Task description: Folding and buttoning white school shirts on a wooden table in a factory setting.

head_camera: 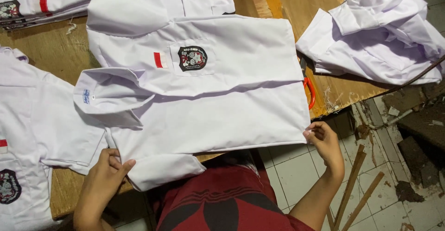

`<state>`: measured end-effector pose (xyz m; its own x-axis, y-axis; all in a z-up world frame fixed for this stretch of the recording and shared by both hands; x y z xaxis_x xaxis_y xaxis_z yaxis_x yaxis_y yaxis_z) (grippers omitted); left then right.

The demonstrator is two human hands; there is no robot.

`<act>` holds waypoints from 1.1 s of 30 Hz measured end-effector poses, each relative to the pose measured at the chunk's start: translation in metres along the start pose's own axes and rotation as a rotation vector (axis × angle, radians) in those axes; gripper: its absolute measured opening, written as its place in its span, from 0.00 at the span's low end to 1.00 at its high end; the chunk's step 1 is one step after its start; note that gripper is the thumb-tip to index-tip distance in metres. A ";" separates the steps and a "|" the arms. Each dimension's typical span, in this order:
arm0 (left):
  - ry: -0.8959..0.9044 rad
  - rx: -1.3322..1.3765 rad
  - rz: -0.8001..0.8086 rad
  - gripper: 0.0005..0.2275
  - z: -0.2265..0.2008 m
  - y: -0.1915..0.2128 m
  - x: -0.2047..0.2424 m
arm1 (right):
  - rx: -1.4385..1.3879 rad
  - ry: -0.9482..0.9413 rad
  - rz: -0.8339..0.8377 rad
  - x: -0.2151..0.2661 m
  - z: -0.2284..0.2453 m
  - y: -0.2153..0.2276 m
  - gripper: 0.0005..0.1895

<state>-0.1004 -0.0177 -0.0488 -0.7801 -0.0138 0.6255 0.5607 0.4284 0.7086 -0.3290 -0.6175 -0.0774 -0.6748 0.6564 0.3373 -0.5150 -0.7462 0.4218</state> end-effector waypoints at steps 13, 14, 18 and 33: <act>-0.923 -0.055 -0.678 0.12 -0.149 0.155 -0.064 | 0.345 0.580 -0.139 -0.108 0.175 -0.047 0.14; -0.859 -0.082 -0.664 0.20 -0.156 0.161 -0.092 | 0.325 0.594 -0.150 -0.132 0.178 -0.053 0.16; -0.412 0.022 -0.339 0.42 -0.176 0.163 -0.146 | 0.285 0.538 -0.066 -0.233 0.165 -0.085 0.21; -1.155 0.419 -0.628 0.10 -0.157 0.184 -0.168 | -0.160 0.822 0.007 -0.294 0.218 -0.094 0.25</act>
<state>0.1774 -0.0786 0.0279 -0.7693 0.3582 -0.5290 0.0684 0.8694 0.4893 0.0333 -0.7161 -0.0324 -0.8169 0.4080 -0.4076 -0.5362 -0.7976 0.2764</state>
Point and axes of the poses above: each hand's wrist, its own x-axis away from the middle knuckle, its own y-axis out of the back of the hand, z = x × y, the point moved 8 cm from there along -x, towards the middle knuckle
